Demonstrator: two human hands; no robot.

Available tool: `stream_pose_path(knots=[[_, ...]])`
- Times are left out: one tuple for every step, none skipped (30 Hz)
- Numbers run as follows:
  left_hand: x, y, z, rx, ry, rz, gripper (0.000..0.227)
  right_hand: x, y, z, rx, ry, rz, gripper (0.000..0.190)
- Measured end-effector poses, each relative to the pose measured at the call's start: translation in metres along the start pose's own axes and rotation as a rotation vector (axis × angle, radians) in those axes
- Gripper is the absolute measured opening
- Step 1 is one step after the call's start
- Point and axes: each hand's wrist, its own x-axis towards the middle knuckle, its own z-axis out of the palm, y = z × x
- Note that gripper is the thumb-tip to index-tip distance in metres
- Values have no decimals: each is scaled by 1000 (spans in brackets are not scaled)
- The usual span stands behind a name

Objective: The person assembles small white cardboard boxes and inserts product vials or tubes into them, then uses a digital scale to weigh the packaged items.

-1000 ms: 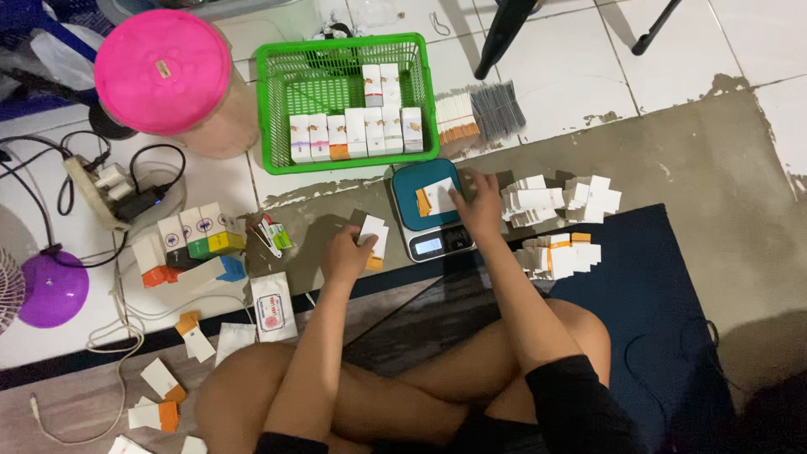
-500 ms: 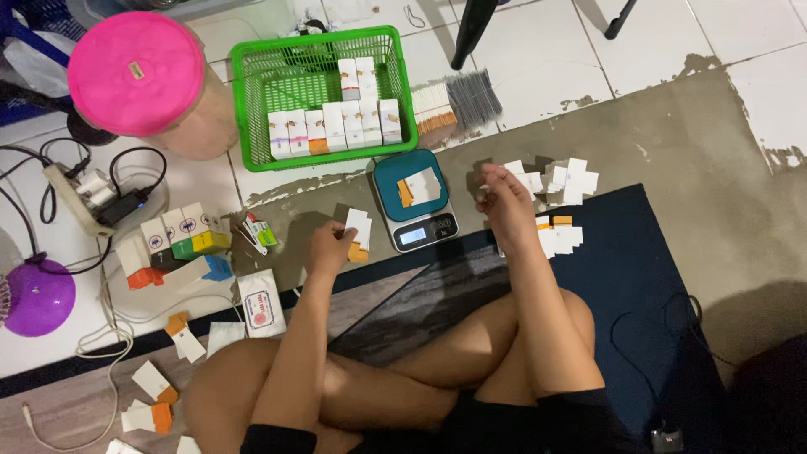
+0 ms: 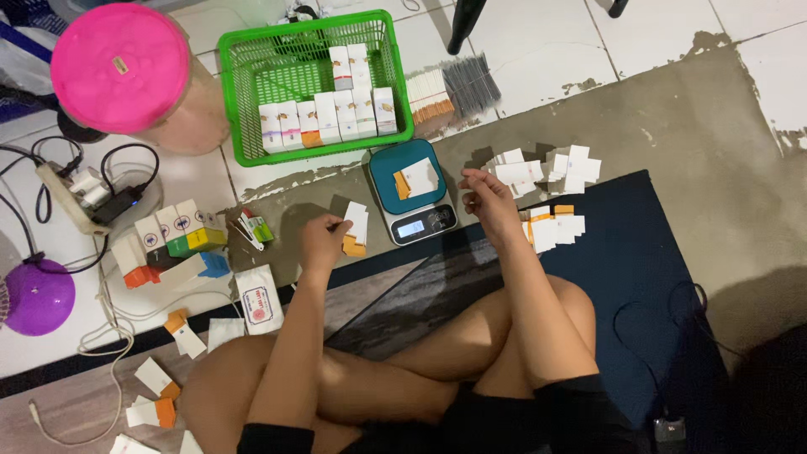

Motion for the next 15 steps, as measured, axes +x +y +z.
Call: stream_pose_path(knots=[[2, 0, 0, -27, 16, 34, 26, -1, -2, 2, -42, 6, -8, 22], [0, 7, -2, -27, 19, 33, 26, 1, 3, 0, -41, 3, -8, 22], [-2, 13, -3, -22, 17, 43, 24, 4, 8, -2, -155, -6, -58, 23], [-4, 20, -4, -17, 15, 52, 22, 6, 12, -5, -269, -14, -107, 23], [-8, 27, -5, -18, 14, 53, 22, 3, 13, 0, -269, -14, -108, 23], [-12, 33, -6, -69, -26, 83, 19, 0, 13, 6, -350, -73, -163, 23], [-14, 41, -8, -122, -62, 117, 16, -1, 12, 12, -433, -135, -223, 24], [-18, 50, -9, -125, -60, 120, 16, -3, 16, 21, -435, -136, -228, 24], [-25, 57, -10, -120, -140, 198, 19, -8, 23, 29, -418, -237, -240, 30], [-32, 65, -11, -114, -220, 277, 22, -13, 29, 37, -399, -338, -252, 38], [-42, 74, -13, -117, -219, 274, 22, -27, 21, 50, -402, -340, -250, 38], [-52, 83, -15, -139, -282, 283, 20, -40, 13, 62, -427, -389, -260, 37], [-57, 96, -18, -158, -343, 304, 19, -50, 1, 75, -451, -435, -280, 36], [-52, 95, -17, -159, -339, 312, 19, -42, 12, 71, -453, -434, -289, 36], [-52, 92, -15, -108, -342, 314, 18, -38, 24, 66, -510, -424, -307, 22]])
